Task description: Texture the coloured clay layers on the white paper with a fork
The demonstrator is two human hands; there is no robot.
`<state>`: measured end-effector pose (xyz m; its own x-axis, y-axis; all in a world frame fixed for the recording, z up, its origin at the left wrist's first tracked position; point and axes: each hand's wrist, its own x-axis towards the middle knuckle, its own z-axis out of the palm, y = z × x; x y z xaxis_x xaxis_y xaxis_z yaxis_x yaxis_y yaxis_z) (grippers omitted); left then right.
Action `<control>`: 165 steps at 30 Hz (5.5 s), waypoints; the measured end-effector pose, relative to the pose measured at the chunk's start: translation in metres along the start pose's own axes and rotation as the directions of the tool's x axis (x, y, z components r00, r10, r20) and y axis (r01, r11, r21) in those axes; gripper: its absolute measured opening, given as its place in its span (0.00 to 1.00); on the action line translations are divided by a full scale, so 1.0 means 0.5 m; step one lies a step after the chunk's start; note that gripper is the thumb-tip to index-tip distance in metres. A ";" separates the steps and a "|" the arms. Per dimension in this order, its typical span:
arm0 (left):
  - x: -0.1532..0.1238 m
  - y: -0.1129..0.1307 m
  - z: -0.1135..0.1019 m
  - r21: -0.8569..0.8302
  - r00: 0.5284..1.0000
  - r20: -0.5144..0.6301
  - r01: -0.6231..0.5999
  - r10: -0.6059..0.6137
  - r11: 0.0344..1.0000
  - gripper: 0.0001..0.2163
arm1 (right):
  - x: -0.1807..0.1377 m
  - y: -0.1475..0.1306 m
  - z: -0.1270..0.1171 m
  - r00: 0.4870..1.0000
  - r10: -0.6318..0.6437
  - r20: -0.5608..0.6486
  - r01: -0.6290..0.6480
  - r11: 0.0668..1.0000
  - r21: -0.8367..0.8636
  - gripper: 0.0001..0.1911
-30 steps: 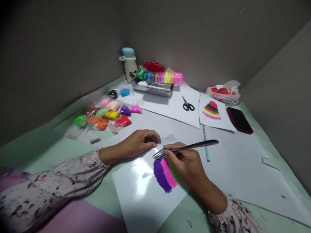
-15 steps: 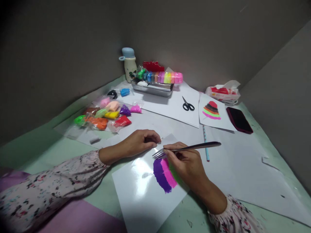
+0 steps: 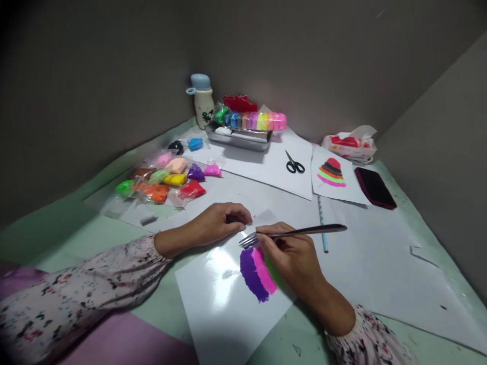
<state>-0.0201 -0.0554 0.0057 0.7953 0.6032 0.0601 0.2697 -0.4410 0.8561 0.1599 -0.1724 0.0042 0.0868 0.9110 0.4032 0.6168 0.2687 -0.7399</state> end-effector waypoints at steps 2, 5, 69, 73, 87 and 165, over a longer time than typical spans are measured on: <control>0.000 -0.001 0.001 -0.003 1.000 -0.001 -0.003 0.003 1.000 0.09 | 0.000 0.000 0.000 1.000 -0.004 -0.003 0.004 1.000 0.000 0.06; 0.001 -0.003 0.000 -0.005 1.000 0.001 -0.015 0.015 1.000 0.10 | 0.000 0.000 0.001 1.000 -0.017 0.005 0.017 1.000 0.001 0.06; 0.002 0.001 -0.001 0.016 1.000 -0.012 -0.007 0.007 1.000 0.09 | -0.007 -0.002 0.001 0.991 -0.128 0.041 0.129 0.992 -0.016 0.08; 0.001 0.001 -0.001 0.010 1.000 -0.012 -0.013 0.013 1.000 0.09 | -0.006 -0.003 0.000 0.989 -0.145 0.039 0.146 0.989 -0.018 0.07; 0.002 0.001 0.001 -0.001 1.000 -0.019 -0.003 0.003 1.000 0.09 | -0.008 -0.004 0.002 0.987 -0.144 0.069 0.146 0.989 -0.018 0.09; 0.001 0.002 0.001 -0.010 1.000 -0.010 -0.007 0.007 1.000 0.09 | -0.004 0.001 0.002 0.999 -0.052 0.005 0.052 0.997 -0.049 0.06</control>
<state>-0.0189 -0.0558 0.0066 0.7914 0.6072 0.0712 0.2591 -0.4387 0.8605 0.1593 -0.1736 0.0024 0.0506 0.8974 0.4383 0.6581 0.3002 -0.6906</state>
